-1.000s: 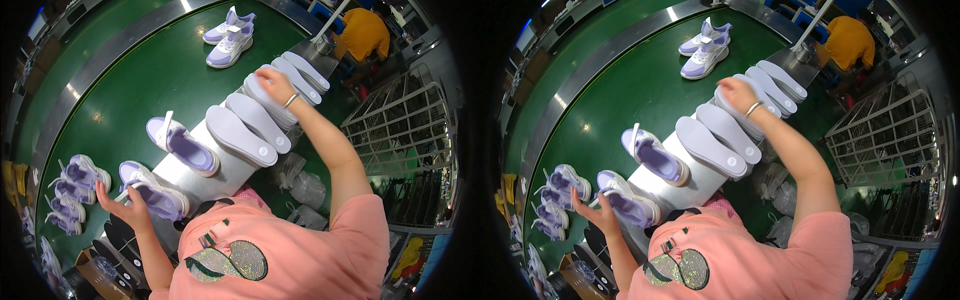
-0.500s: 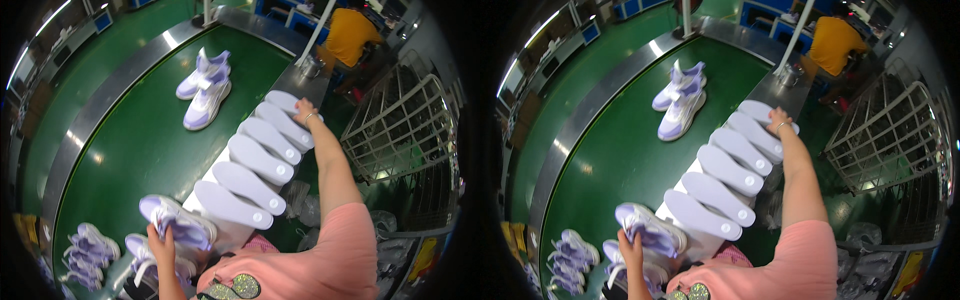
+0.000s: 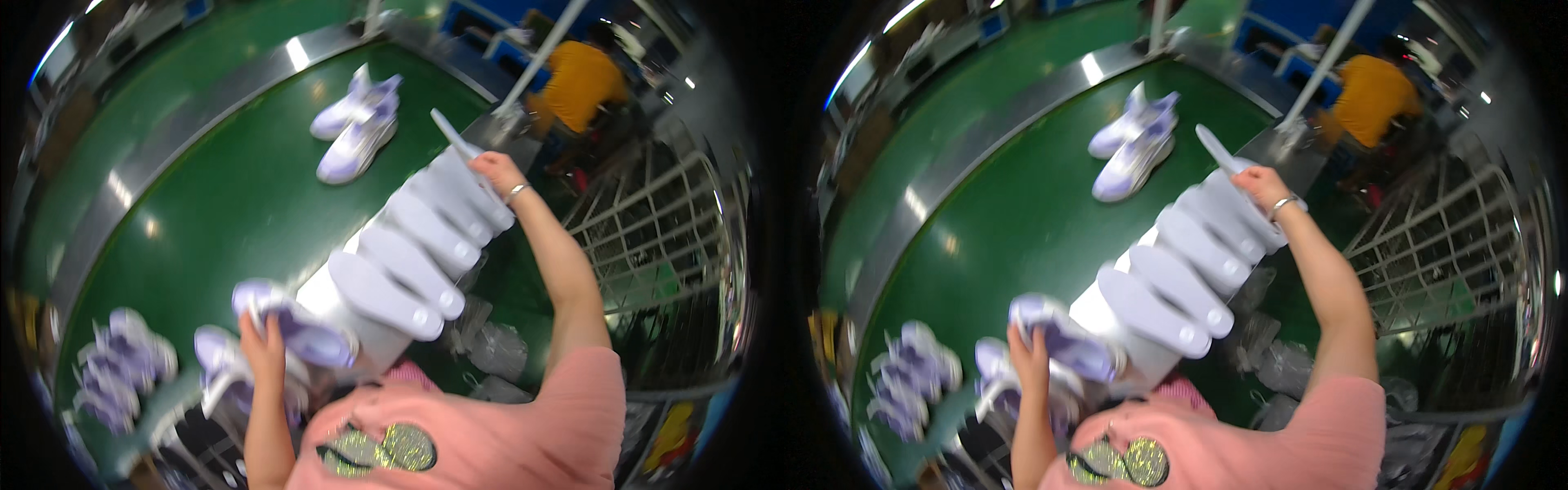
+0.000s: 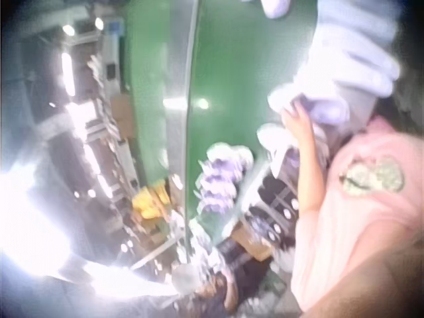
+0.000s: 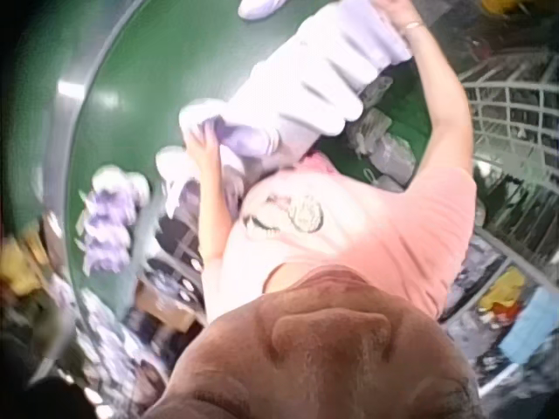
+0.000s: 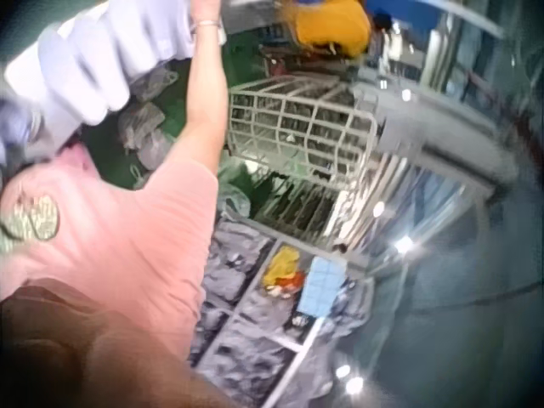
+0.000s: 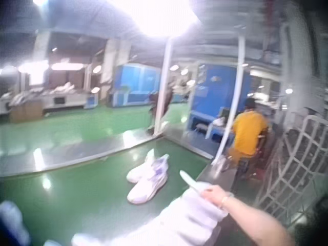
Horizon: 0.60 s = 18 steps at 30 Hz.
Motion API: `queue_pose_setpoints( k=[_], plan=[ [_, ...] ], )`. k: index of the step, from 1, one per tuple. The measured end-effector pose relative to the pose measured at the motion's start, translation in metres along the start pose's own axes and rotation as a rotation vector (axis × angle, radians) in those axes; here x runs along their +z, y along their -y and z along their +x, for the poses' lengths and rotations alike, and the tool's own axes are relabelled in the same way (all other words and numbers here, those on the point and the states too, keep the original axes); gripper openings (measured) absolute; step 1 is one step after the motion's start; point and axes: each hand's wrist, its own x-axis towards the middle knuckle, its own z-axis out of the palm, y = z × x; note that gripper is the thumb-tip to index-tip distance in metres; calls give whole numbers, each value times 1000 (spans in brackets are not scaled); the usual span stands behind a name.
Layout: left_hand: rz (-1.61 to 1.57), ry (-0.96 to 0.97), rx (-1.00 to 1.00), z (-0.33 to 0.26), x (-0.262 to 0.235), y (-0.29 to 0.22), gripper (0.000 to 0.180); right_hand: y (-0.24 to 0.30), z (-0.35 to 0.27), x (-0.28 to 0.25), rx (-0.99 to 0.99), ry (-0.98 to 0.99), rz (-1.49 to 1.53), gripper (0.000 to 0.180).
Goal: The person places white insoles into purple and white sneakers, smoothing them down inside the shoe by hand, and then placing the finished sneakers on a conveyor belt. The person periodically walks to a nearby rack to retrieve more insoles from plastic bags before returning to the workstation.
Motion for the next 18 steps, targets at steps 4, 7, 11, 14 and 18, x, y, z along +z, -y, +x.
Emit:
queue_pose_setpoints(
  k=[4, 7, 11, 14, 18],
  plan=[
    [62, 41, -118, -10, -10, 15, 40, 54, -126, 90, 22, 674, 153, 20],
    [23, 81, -125, -16, -18, 14, 31, 63, -184, 147, 114, 999, 9, 21],
    [-90, 151, -175, -28, -30, 23, 31, 57, -212, 208, 99, 1087, -315, 22],
    [-126, 159, -191, -35, -34, 27, 32, 64, -235, 253, -438, 861, -751, 25],
    [-112, 134, -158, -37, -32, 26, 30, 49, -243, 282, -656, 650, -1029, 25]
  ],
)
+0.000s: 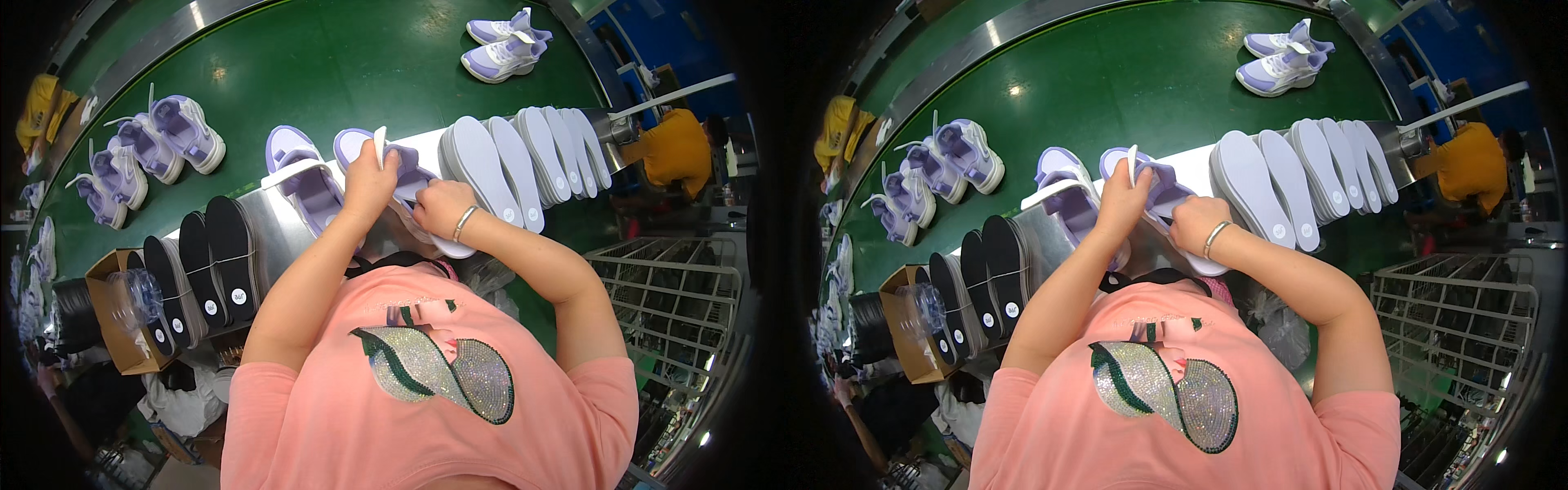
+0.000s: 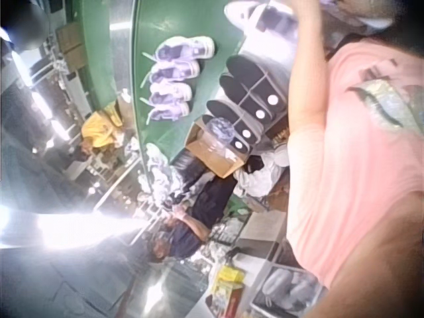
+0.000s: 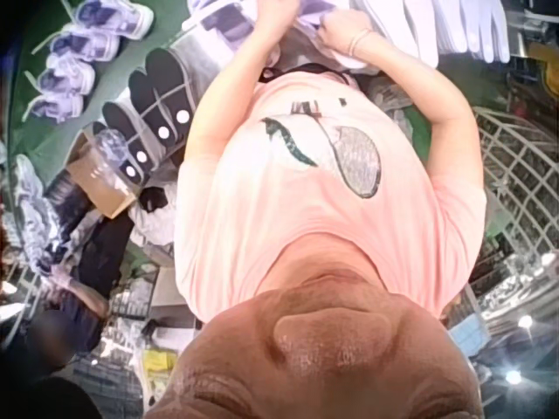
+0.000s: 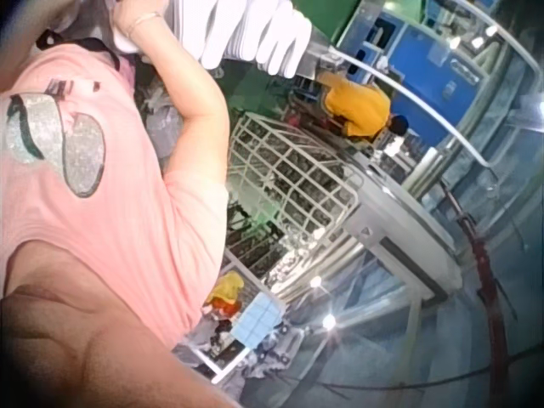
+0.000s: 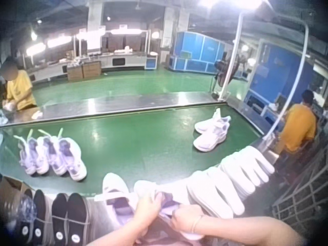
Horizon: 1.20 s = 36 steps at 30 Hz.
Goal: The person places white insoles into purple and white sneakers, smoothing them down inside the shoe by hand, and then placing the finished sneakers on a conveyor belt. The person periodically walks to a nearby rack to retrieve more insoles from plastic bags before returning to the workstation.
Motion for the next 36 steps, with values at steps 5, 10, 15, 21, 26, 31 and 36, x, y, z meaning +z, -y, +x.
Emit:
queue_pose_setpoints(
  k=[5, 10, 15, 21, 26, 31, 36],
  plan=[
    [22, -56, -30, 0, 7, 7, 26, -4, -39, -15, -98, -66, -345, 24],
    [26, -50, -39, -1, 9, 9, 27, 1, -45, -33, -30, 107, -250, 17],
    [17, -61, -46, 0, 16, 12, 28, 5, -1, 1, -200, 62, -331, 11],
    [-31, -29, -101, -6, 12, 2, 27, -16, 36, 41, -132, 170, -227, 14],
    [-35, -14, -110, -2, 11, 2, 28, -25, 61, 39, -201, 593, -324, 20],
    [-5, -48, -70, 2, 17, 13, 29, -16, 60, 51, -29, 399, -311, 25],
    [28, -32, -8, 5, 13, 13, 28, 1, 45, 19, 21, 431, -286, 25]
  ],
)
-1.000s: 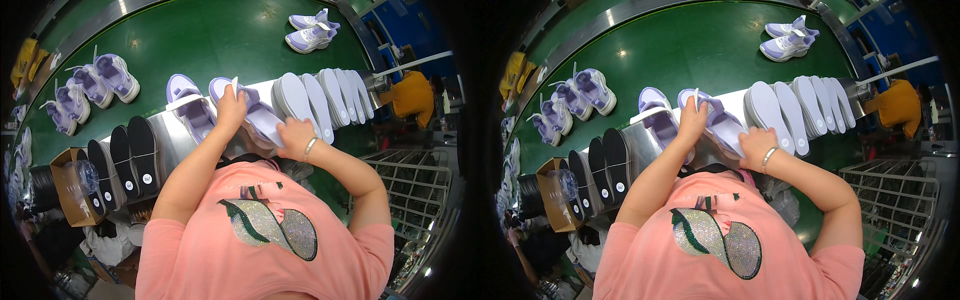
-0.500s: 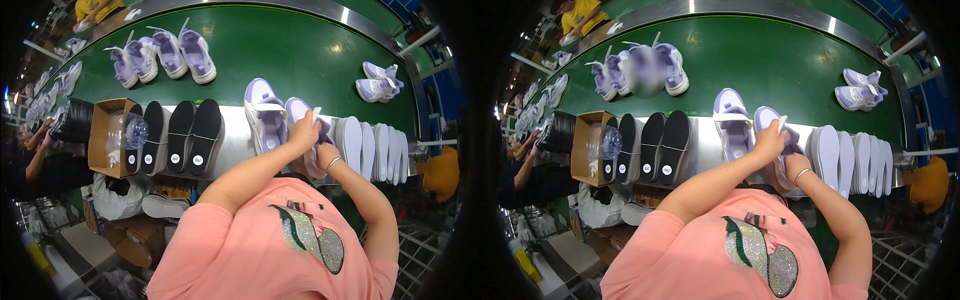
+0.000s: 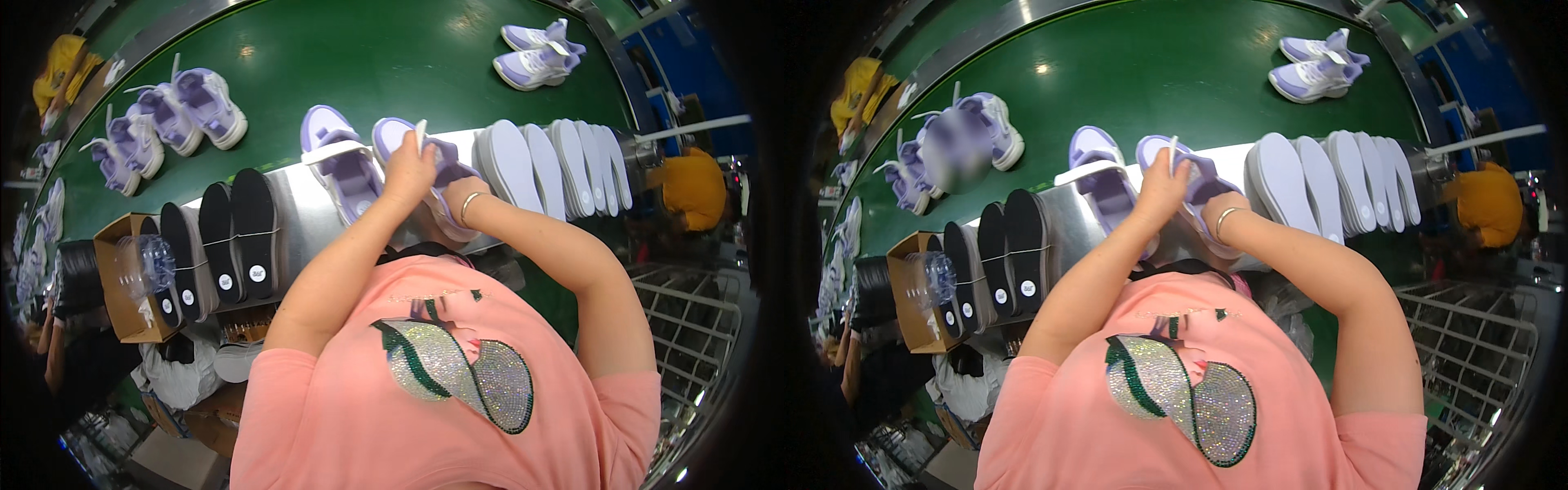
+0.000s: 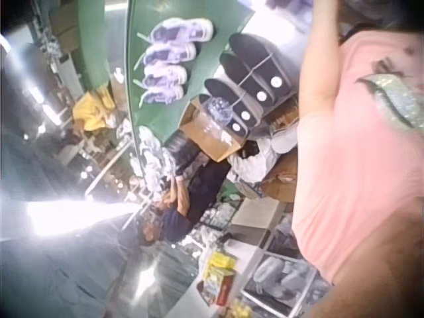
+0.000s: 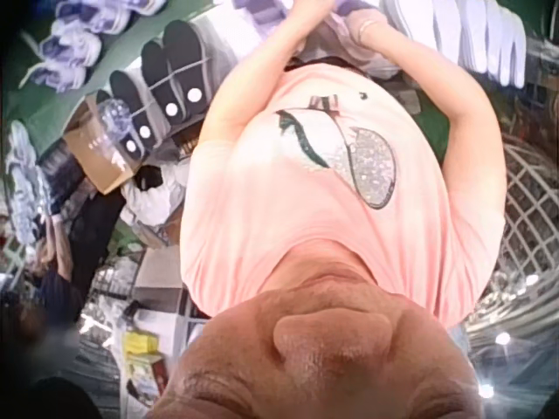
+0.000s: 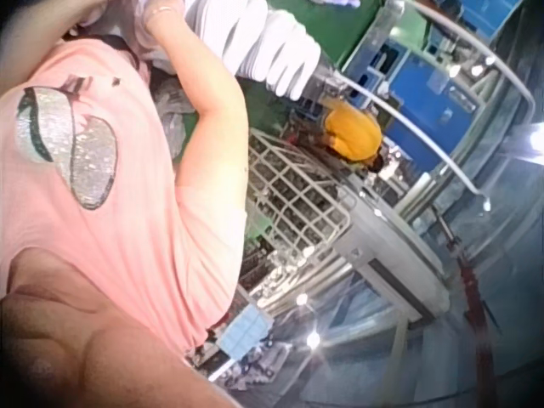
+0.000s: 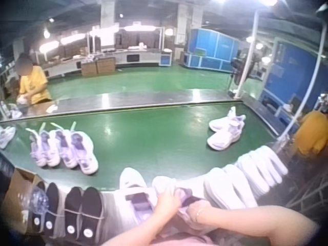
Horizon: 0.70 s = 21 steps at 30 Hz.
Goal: The person places white insoles into purple and white sneakers, smoothing them down inside the shoe by hand, and then placing the finished sneakers on a conveyor belt. The person periodically walks to a nearby rack to retrieve more insoles from plastic bags before returning to the workstation.
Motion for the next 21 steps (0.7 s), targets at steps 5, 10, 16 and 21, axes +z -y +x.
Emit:
queue_pose_setpoints(
  k=[5, 10, 16, 21],
  plan=[
    [29, 5, 9, 0, 2, 1, 27, -13, -29, -14, -192, 131, 45, 20],
    [1, -5, -1, 0, 2, -1, 27, -18, -53, -4, -247, 177, -10, 31],
    [-280, 67, -157, 1, 5, 6, 37, -28, -39, 15, -288, 58, 57, 28],
    [-516, 140, -341, 1, 3, 5, 45, -25, -41, -19, -330, -837, 147, 17]
  ],
)
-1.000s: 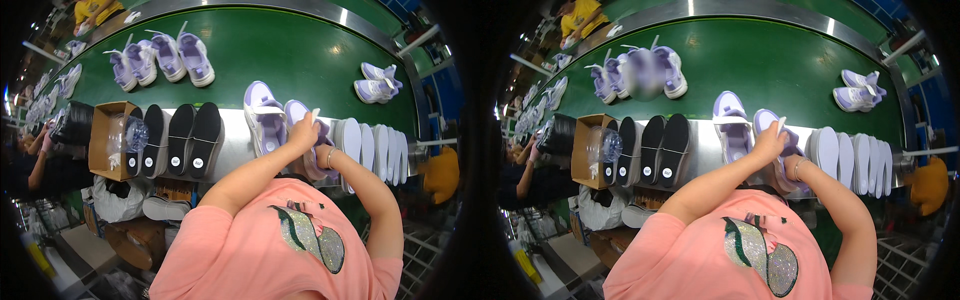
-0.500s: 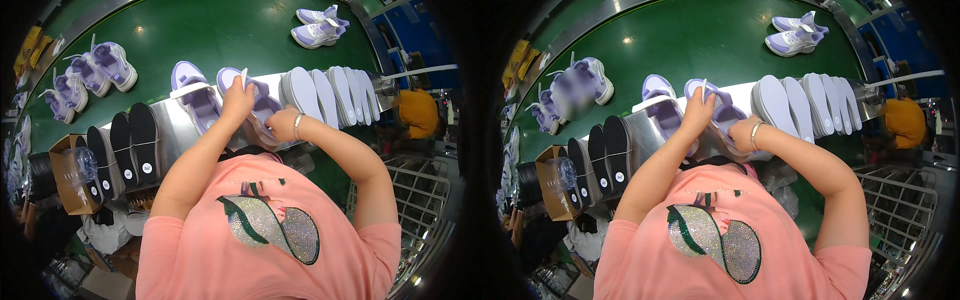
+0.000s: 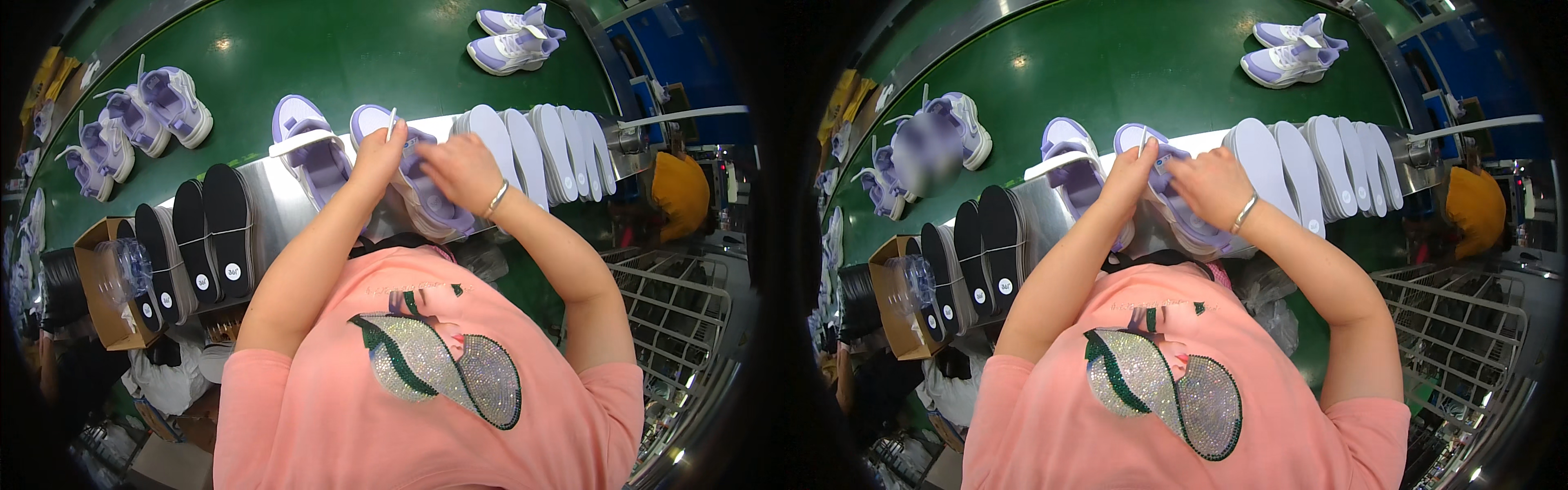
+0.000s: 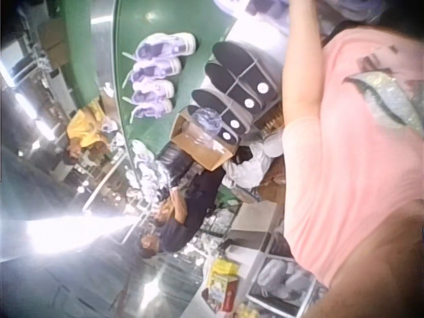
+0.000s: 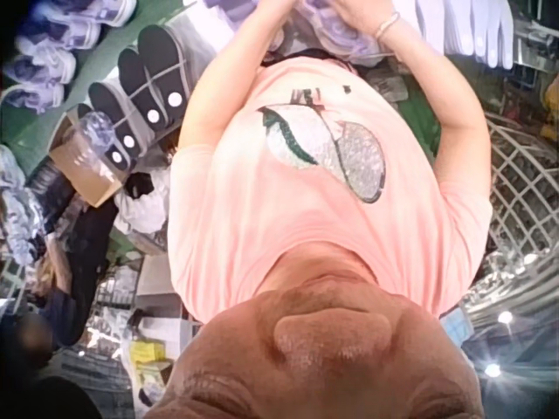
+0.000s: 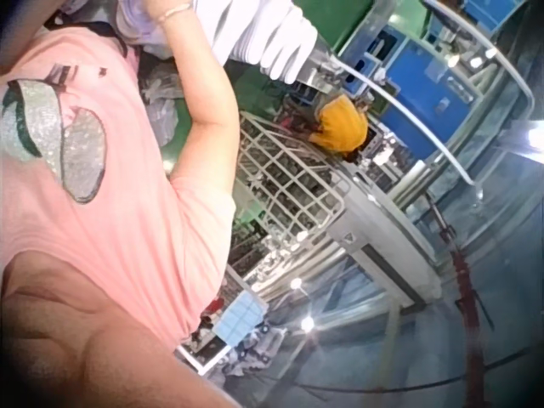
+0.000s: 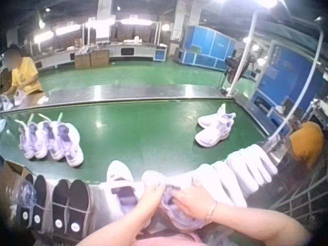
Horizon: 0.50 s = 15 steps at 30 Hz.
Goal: The person places white insoles into purple and white sneakers, smoothing them down inside the shoe by hand, and then placing the finished sneakers on a conveyor belt. The person periodically walks to a nearby rack to retrieve more insoles from plastic bags before returning to the workstation.
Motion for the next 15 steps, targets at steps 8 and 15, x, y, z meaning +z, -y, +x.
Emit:
queue_pose_setpoints(
  k=[8, 15],
  plan=[
    [-9, -31, -105, 17, 2, 6, 48, -28, 10, 39, -74, -73, 182, 15],
    [383, -224, 636, -19, 11, -22, 46, -23, -19, -11, 500, 56, 947, 12]
  ],
)
